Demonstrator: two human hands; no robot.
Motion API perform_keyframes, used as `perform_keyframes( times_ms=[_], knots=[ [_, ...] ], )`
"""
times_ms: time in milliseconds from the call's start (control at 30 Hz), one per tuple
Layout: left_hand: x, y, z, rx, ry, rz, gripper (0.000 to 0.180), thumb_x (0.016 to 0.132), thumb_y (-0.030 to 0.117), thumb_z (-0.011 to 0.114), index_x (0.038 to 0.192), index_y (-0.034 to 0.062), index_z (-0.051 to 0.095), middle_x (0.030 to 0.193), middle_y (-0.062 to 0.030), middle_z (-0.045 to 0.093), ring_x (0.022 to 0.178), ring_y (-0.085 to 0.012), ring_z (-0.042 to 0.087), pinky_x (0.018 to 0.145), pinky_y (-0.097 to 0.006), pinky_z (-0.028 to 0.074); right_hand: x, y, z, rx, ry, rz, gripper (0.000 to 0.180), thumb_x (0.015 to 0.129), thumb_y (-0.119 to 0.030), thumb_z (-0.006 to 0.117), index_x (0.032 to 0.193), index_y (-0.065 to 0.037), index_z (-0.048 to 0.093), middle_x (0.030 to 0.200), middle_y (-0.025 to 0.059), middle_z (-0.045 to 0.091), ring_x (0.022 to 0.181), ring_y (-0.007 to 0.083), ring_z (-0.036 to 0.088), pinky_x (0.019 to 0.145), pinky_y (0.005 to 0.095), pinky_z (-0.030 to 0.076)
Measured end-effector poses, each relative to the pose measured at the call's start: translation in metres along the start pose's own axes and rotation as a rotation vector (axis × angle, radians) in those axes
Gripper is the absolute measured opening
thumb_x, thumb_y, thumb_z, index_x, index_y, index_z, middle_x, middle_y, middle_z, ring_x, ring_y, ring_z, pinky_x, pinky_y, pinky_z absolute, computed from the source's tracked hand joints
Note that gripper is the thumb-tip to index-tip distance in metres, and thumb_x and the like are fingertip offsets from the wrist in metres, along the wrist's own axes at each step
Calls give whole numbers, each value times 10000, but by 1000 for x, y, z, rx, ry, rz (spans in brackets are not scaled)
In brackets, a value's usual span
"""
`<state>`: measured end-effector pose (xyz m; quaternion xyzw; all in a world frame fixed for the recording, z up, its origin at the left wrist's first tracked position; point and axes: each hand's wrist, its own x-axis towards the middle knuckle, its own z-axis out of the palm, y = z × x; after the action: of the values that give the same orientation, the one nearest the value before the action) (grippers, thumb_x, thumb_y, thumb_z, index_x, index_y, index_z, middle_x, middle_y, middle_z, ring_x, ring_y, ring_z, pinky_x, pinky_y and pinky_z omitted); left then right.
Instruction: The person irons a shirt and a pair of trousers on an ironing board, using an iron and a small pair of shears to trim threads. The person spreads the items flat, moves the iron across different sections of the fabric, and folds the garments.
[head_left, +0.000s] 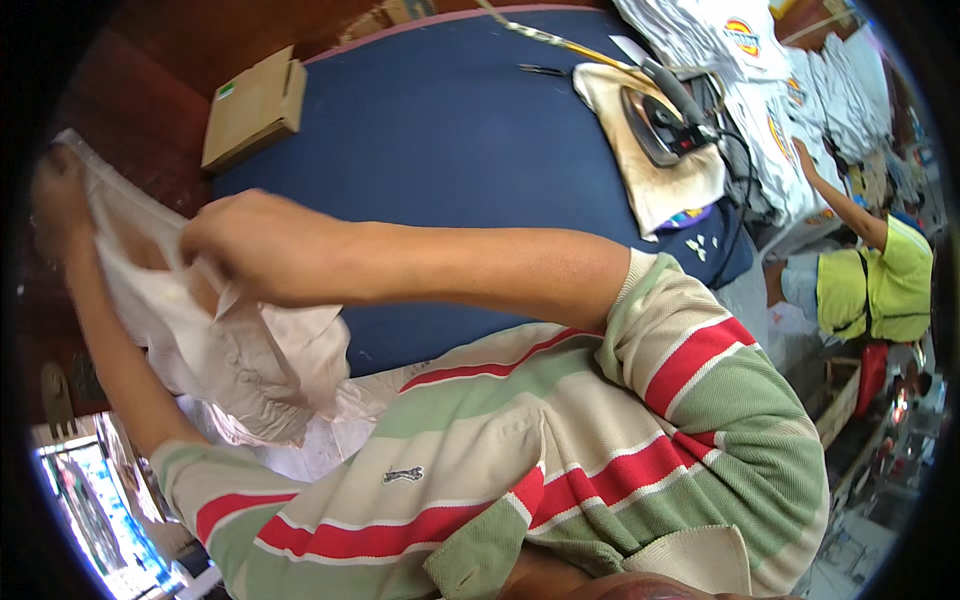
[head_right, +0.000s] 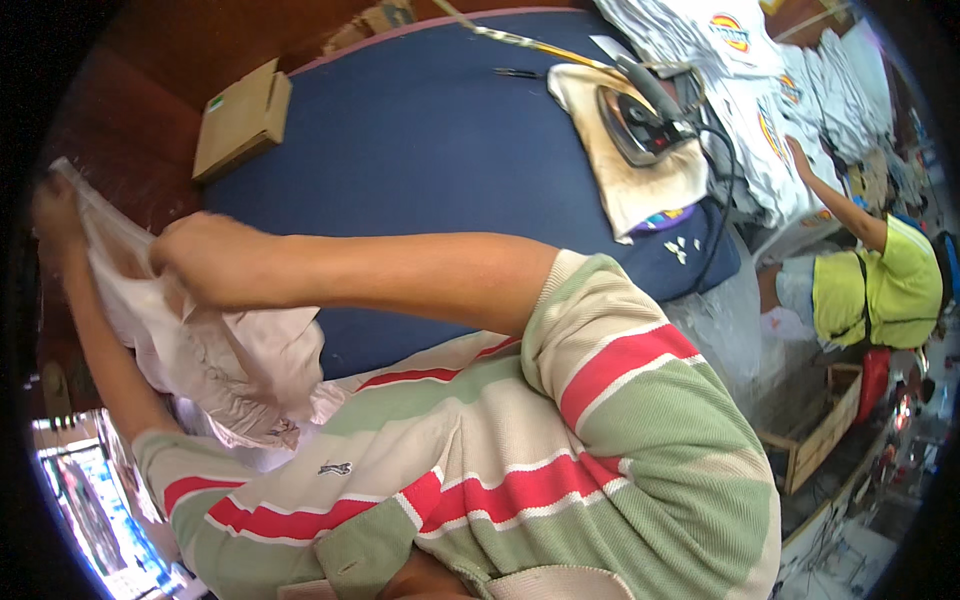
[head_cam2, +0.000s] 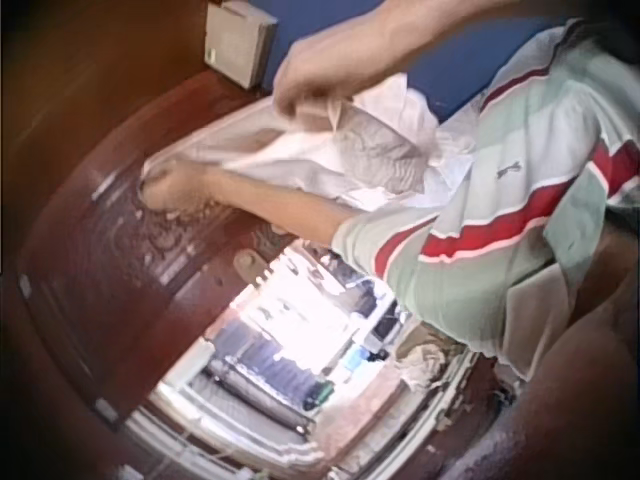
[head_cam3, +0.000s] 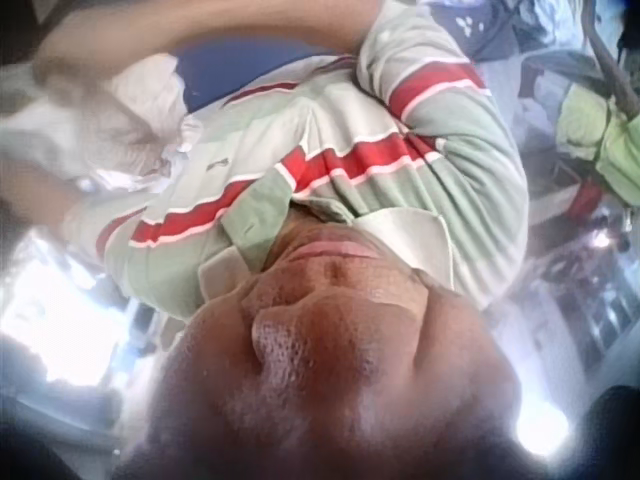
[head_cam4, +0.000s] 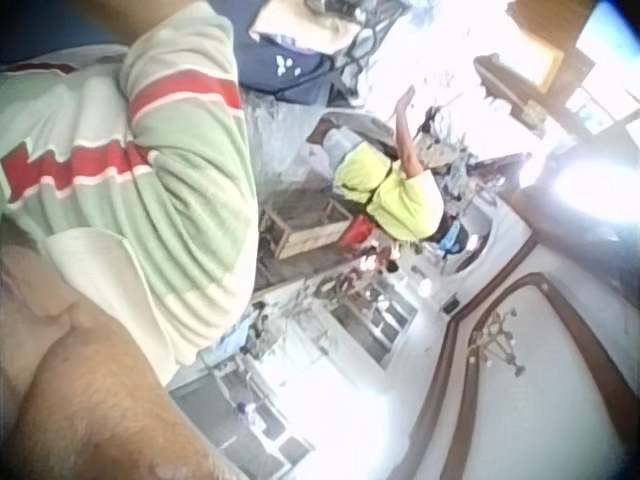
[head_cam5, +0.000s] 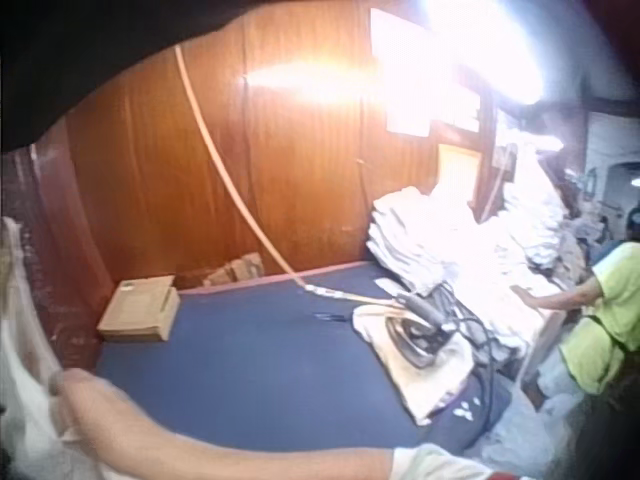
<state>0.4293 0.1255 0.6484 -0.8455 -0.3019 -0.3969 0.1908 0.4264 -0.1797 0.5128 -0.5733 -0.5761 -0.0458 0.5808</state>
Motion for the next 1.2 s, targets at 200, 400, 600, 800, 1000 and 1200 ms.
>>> perform_keyframes(
  times_ms=[200,400,600,800,1000,1200],
  knots=[
    [-148,227,180,-378,-467,492,387,873,348,381,1073,68,560,1080,-204,575,1034,-382,524,879,-495,390,-140,115,-43,151,95,953,272,791,4,448,1035,-3,567,679,83,584,570,130,587,520,274,482],
    [-296,268,208,-238,-648,654,490,822,318,544,1284,180,456,1375,-62,380,1230,-238,399,959,-571,281,-213,120,-194,-1142,-62,482,343,771,-201,620,1090,-81,583,1072,147,585,1025,304,553,863,419,445],
    [-374,251,105,-629,-773,484,467,777,388,583,1175,147,542,1183,-50,544,1127,-204,482,971,-552,263,-258,159,-406,-1598,-54,1072,622,707,-442,657,1135,-11,524,1057,224,595,975,372,580,836,426,453],
    [-409,230,71,-803,-789,339,325,767,303,611,1044,134,596,1001,-27,598,987,-179,533,952,-506,277,-250,186,-450,-783,84,1381,512,725,-352,707,1030,11,513,739,82,579,577,146,555,510,295,447],
    [-431,224,90,-858,-614,325,129,784,164,599,907,128,617,954,8,601,817,-174,568,855,-381,366,-218,152,-370,-999,-243,867,563,682,-230,684,1160,8,507,946,162,617,854,265,601,775,343,460],
    [-429,236,72,-760,-456,482,109,744,129,606,848,151,628,818,18,554,743,-146,548,799,-362,377,-155,125,-220,-719,-386,884,570,687,-178,668,1208,-58,470,952,249,622,901,380,612,792,403,473]
  ],
)
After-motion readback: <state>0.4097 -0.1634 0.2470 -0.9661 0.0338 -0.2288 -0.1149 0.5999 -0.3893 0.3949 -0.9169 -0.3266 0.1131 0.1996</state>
